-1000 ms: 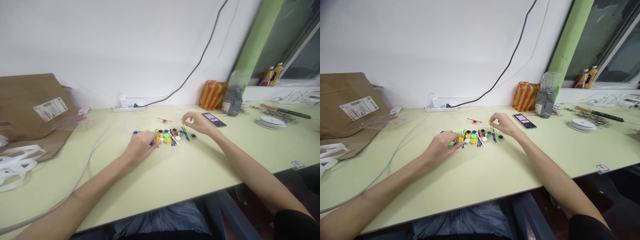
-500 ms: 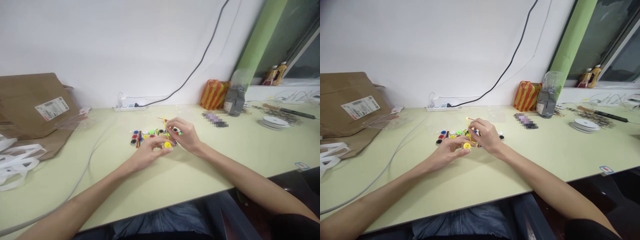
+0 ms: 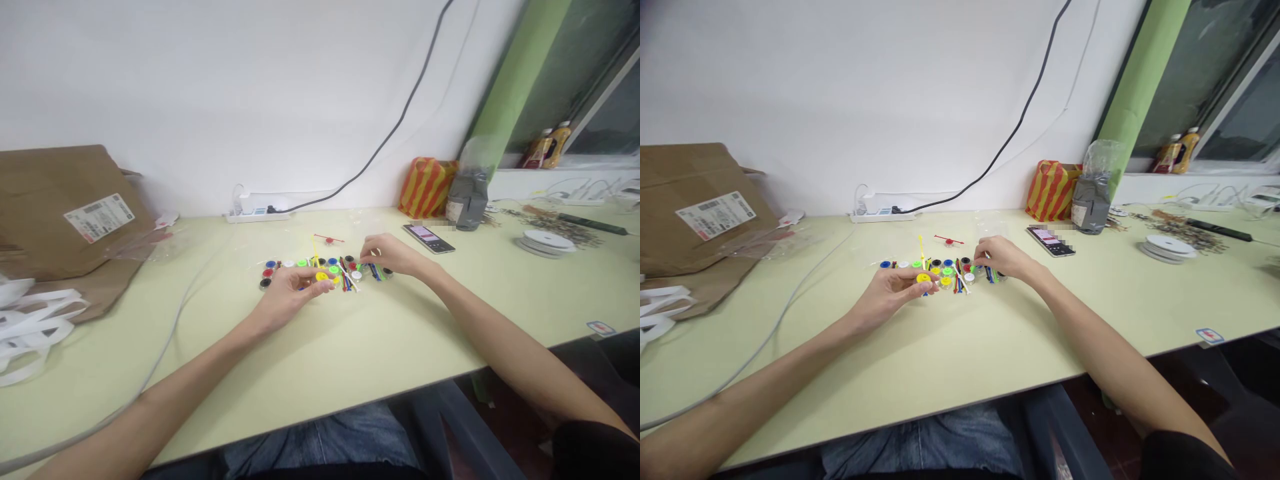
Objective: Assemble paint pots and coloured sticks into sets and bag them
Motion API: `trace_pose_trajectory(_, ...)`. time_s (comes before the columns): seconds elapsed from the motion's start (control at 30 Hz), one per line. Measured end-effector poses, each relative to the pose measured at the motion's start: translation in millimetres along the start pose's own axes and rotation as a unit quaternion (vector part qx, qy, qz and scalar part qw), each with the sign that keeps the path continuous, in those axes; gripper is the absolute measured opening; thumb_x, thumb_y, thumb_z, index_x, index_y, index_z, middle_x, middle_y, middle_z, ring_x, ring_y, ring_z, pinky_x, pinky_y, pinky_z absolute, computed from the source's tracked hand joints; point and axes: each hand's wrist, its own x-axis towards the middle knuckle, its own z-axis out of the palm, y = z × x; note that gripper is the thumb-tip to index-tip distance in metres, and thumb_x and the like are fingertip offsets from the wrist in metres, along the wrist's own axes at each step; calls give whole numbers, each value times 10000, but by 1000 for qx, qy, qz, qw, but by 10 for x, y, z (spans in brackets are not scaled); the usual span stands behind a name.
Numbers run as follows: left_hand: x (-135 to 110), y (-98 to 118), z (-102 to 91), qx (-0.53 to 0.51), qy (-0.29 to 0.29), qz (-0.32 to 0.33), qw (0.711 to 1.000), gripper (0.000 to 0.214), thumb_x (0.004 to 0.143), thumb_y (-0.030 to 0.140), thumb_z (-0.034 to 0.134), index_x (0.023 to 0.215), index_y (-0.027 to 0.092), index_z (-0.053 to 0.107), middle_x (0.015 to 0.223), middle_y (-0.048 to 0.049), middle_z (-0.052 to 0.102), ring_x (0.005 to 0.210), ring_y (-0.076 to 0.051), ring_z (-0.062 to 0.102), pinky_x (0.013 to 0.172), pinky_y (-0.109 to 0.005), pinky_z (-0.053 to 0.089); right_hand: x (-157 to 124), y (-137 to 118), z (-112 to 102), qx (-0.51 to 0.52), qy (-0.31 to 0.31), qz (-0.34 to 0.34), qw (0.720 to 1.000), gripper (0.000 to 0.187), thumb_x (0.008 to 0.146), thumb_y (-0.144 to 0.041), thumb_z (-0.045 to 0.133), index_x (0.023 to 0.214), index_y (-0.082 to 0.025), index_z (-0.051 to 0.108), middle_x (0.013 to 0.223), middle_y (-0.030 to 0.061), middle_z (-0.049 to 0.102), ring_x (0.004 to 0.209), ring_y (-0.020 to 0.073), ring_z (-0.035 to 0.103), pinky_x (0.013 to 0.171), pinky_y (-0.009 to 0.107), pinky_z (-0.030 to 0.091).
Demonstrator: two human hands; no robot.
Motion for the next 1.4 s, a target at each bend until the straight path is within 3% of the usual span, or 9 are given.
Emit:
trace_pose_trajectory(0.13, 7, -58, -12, 18, -5, 2, 1000, 351, 868, 479, 690, 991, 169, 799, 938, -90, 759, 848, -209, 685, 775, -315, 556, 1, -4, 17, 18, -16, 17, 1000, 182, 876, -320, 657, 807, -171, 736, 793, 52, 695, 718, 168, 586, 689, 282, 428)
trace_pose_trajectory(0.47, 10, -60, -15, 43, -12, 4, 999, 329, 879, 470, 678, 1005, 189, 797, 989, -78, 758, 898, -210, 679, 810, -314, 543, -65, 20, -160, 28, -144, 97, 984, 203, 828, -352, 665, 804, -162, 734, 772, 55, 721, 631, 145, 558, 578, 262, 380)
trace_pose_trajectory(0.67, 11, -45, -12, 62, -9, -7, 998, 345, 869, 484, 686, 1009, 191, 802, 963, -74, 753, 896, -213, 667, 787, -305, 519, -52, 59, -167, 32, -166, 111, 979, 245, 793, -403, 692, 789, -166, 754, 755, 51, 721, 628, 144, 555, 576, 266, 383)
trace_pose_trajectory(0.93, 17, -80, -14, 61, -11, 11, 998, 320, 867, 468, 687, 1001, 201, 801, 967, -68, 757, 901, -210, 657, 787, -295, 514, -82, 76, -156, 49, -124, 82, 988, 200, 793, -375, 695, 743, -191, 753, 698, 36, 716, 586, 147, 562, 549, 266, 390)
trace_pose_trajectory(1.1, 20, -79, -8, 84, 0, 25, 996, 327, 856, 464, 693, 1005, 191, 792, 948, -60, 752, 838, -192, 628, 726, -278, 484, -43, -259, -57, 110, 27, 30, 993, 305, 897, -428, 599, 909, -174, 767, 794, 46, 725, 694, 162, 591, 639, 279, 432)
trace_pose_trajectory(1.17, 14, -66, -12, 94, -3, 31, 995, 312, 864, 456, 686, 983, 187, 790, 916, -49, 748, 811, -180, 616, 709, -270, 466, 27, -452, 74, 197, 36, 11, 980, 388, 928, -481, 558, 1031, -163, 756, 784, 34, 707, 689, 156, 588, 636, 274, 436)
trace_pose_trajectory(1.23, 5, -49, -21, 96, -9, 39, 995, 305, 878, 453, 671, 969, 185, 785, 901, -40, 742, 799, -172, 609, 705, -266, 456, 117, -635, 220, 283, -2, 3, 959, 442, 928, -535, 551, 1050, -158, 747, 736, 16, 671, 629, 135, 554, 578, 258, 410)
trace_pose_trajectory(1.3, -3, -30, -35, 101, -10, 46, 994, 307, 888, 457, 660, 943, 179, 780, 853, -29, 725, 767, -159, 593, 691, -261, 448, 212, -793, 337, 349, -13, 15, 937, 449, 899, -566, 586, 959, -151, 745, 664, 0, 620, 566, 113, 502, 521, 243, 366)
trace_pose_trajectory(1.4, -5, -11, -74, 90, -5, 52, 995, 301, 892, 450, 655, 907, 171, 764, 806, -23, 696, 747, -151, 594, 698, -257, 462, 321, -964, 416, 410, 41, 52, 910, 416, 843, -557, 657, 835, -145, 716, 632, -4, 592, 553, 104, 481, 510, 240, 354)
